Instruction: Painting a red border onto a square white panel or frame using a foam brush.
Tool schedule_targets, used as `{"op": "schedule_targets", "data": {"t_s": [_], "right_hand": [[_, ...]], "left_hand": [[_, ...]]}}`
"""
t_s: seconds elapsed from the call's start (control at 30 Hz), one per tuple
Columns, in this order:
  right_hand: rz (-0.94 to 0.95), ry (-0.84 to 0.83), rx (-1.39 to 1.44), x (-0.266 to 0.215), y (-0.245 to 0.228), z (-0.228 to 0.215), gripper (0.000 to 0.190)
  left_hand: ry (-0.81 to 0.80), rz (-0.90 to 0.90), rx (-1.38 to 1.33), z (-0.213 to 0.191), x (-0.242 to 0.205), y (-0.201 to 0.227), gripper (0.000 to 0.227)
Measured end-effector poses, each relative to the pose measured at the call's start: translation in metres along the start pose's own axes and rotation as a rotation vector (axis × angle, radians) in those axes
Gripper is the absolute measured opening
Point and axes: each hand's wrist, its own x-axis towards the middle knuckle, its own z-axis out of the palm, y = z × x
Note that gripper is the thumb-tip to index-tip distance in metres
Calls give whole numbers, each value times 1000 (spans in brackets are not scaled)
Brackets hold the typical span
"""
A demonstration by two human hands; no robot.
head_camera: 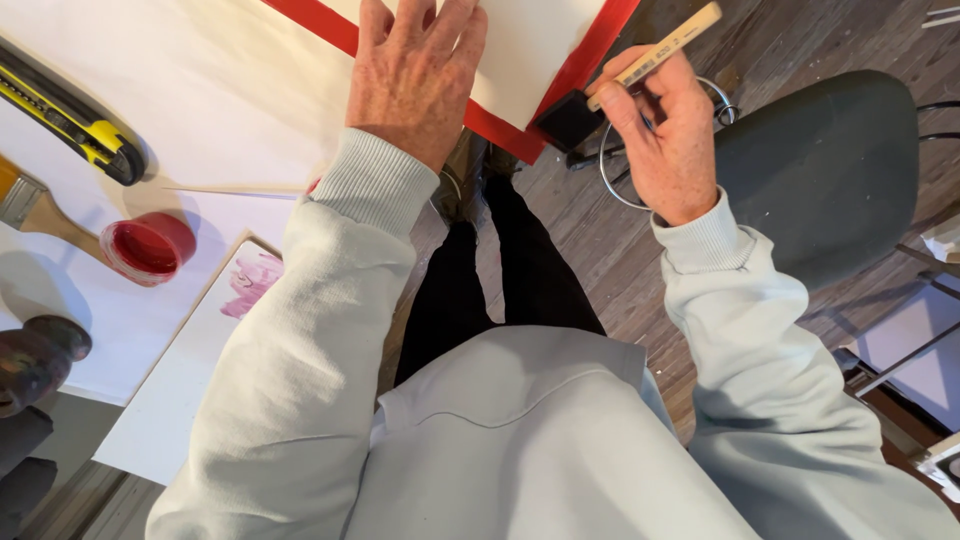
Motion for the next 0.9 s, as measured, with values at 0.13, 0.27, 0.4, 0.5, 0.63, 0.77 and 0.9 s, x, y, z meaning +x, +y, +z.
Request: {"op": "schedule_targets", "data": {"t_s": [0.13, 0.27, 0.4, 0.5, 0.63, 0.77, 0.9], "right_hand": [[-23, 22, 16, 1, -5, -3, 18], [-18, -4, -11, 0, -7, 0, 16], [7, -5, -18, 1, -8, 2, 15], [-19, 10, -55, 3, -7, 2, 16], [-12, 8, -1, 1, -11, 0, 15], [2, -14, -20, -1, -10, 2, 13], [-14, 14, -84, 1, -9, 4, 15]], "left_hand": [[13, 4, -2, -5, 2, -1, 45], [9, 8, 5, -3, 2, -1, 48], [31, 8, 7, -2, 2, -1, 47], [15, 8, -1, -4, 3, -1, 44], [24, 5, 5, -3, 1, 0, 45], [14, 15, 12, -4, 3, -1, 46], [32, 12, 11, -6, 3, -1, 43]]}}
